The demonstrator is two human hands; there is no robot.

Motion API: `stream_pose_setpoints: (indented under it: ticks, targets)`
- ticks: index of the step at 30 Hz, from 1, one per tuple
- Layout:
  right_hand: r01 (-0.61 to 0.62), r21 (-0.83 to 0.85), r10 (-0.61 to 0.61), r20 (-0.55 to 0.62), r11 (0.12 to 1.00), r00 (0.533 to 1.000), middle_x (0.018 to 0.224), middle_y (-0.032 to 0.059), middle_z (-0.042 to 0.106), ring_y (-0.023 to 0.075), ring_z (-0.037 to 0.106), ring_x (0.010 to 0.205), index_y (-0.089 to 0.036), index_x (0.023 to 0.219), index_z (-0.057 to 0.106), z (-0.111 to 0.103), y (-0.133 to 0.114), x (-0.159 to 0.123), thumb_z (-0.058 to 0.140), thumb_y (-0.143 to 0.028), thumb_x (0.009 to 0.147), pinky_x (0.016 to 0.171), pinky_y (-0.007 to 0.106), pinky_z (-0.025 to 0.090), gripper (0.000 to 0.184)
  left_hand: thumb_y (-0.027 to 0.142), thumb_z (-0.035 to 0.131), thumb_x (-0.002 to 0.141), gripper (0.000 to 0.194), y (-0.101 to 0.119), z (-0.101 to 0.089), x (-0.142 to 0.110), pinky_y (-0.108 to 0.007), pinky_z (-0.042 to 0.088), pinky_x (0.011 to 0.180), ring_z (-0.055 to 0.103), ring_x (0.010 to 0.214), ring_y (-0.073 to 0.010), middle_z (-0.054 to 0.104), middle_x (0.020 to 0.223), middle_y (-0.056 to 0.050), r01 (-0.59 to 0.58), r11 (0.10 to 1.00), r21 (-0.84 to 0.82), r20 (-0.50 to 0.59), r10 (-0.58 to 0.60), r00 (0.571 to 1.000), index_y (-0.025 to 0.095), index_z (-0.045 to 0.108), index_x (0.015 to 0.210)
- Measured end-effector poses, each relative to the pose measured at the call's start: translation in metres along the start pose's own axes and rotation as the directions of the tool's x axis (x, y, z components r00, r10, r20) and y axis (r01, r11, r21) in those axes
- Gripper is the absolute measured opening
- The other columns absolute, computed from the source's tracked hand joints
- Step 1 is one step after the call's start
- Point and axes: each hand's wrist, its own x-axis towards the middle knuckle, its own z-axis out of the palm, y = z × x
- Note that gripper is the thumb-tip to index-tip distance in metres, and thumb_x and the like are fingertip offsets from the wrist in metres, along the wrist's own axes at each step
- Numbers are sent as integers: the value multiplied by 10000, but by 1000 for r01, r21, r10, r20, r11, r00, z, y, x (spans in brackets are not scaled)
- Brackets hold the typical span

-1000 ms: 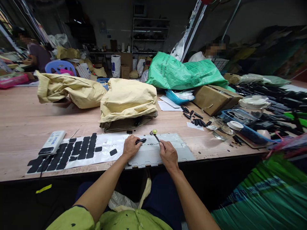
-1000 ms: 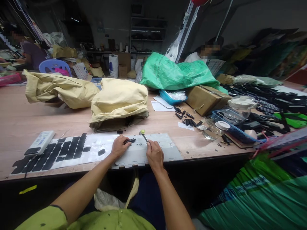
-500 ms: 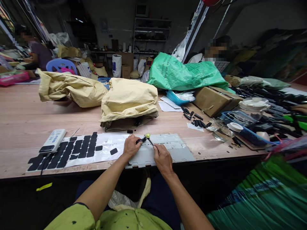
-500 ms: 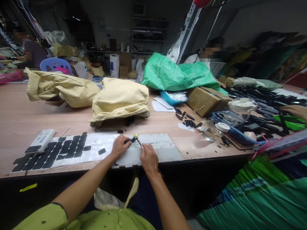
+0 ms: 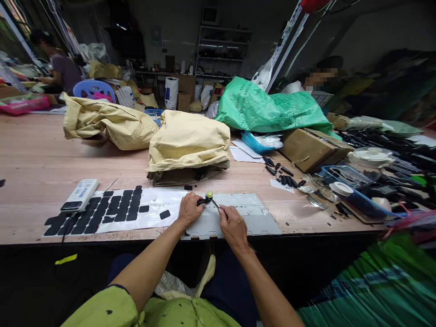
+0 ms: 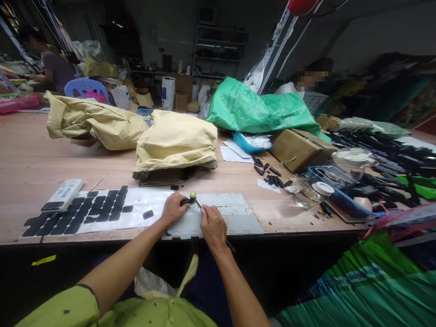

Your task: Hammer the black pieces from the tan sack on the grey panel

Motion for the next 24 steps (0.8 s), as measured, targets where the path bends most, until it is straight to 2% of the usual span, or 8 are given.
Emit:
stream_pose_setpoints:
  ticks: [3,7,12,19,22,24]
  targets:
    - [-35,-130,27,-64,991,998,940,65,655,201,575,882,-197,1056,691,-5,14,21,452,-289,933,773,288,408,284,275,593,852,169,-2,0,0,-330,413,840,549,929,-199,614,946,-40,-8,1000,-8,7,8,1000,216,696,972]
    - [-142,-358,126,-67,923,990,936,87,648,227,531,877,-175,1026,717,-5,33,44,530,-234,896,739,316,356,235,310,465,940,233,-3,-1,1,-330,398,831,540,922,-190,608,962,-36,-16,1000,-6,25,16,1000,209,669,991]
    - [-154,-425,119,-107,892,987,979,106,618,243,494,906,-174,1057,694,4,43,45,540,-245,899,722,338,316,232,312,375,979,304,-4,-1,1,-319,386,798,524,901,-185,594,920,-31,-29,999,23,41,28,999,207,652,909]
    - [-143,-477,112,-93,867,989,985,99,595,238,487,906,-180,1062,666,4,39,44,525,-256,903,713,338,315,225,303,356,980,332,-4,-2,4,-326,385,794,517,880,-191,590,878,-35,-33,999,13,50,33,998,203,642,845]
    - [-141,-487,112,-88,862,990,990,110,594,245,491,907,-173,1058,663,4,38,45,518,-253,902,709,343,319,228,298,371,967,319,2,-11,-6,-320,402,803,525,880,-186,594,872,-37,-69,993,-97,51,74,996,203,649,843]
    - [-136,-491,109,-84,861,991,997,115,594,248,495,910,-173,1060,663,4,38,45,518,-253,901,708,345,321,230,303,387,957,299,9,-21,-27,-305,420,801,539,869,-175,597,880,-40,-145,965,-218,79,165,983,203,656,874]
